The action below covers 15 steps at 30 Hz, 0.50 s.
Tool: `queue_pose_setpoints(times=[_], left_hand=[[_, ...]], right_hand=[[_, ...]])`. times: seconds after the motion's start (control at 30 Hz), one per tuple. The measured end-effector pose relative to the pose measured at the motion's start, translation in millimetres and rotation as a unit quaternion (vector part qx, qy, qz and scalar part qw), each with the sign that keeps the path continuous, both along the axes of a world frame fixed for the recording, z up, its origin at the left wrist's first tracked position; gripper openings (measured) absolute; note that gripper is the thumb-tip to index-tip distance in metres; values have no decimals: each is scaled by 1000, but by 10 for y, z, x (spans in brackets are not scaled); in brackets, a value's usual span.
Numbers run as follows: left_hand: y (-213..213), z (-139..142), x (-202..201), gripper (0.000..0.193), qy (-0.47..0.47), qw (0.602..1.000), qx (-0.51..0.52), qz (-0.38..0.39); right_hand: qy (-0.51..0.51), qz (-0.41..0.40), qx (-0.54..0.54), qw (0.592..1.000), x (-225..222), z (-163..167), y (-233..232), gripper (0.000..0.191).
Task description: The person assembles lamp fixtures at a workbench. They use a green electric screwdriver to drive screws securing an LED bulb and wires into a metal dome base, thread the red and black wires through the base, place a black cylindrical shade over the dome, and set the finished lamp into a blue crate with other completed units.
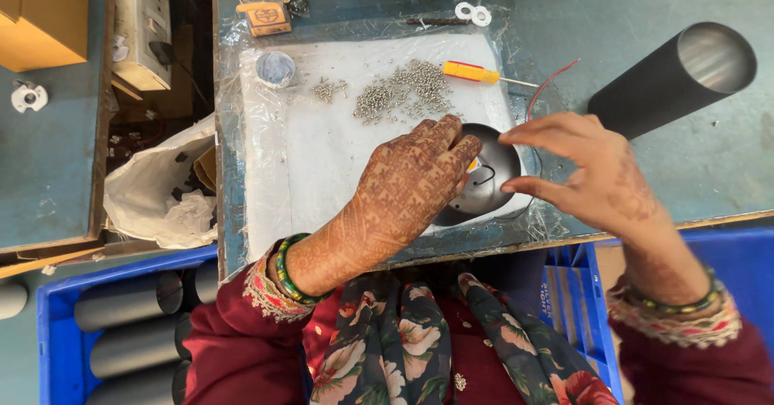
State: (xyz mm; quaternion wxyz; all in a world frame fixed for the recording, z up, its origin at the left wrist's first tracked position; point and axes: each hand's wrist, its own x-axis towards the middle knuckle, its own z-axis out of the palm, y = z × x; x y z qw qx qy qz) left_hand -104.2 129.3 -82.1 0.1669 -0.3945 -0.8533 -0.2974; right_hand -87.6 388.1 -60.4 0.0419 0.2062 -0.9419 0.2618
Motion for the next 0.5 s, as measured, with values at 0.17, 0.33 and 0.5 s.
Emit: queue_pose_setpoints(times=[0.17, 0.33, 0.5], left_hand=[[124, -58, -10, 46, 32, 999, -8, -26], [314, -106, 26, 45, 28, 998, -59, -17], [271, -13, 373, 44, 23, 997, -59, -40]], right_hand=[[-41, 1, -233, 972, 238, -637, -58, 129], [10, -38, -279, 960, 323, -1505, -326, 147], [138, -26, -261, 955, 586, -1657, -305, 135]])
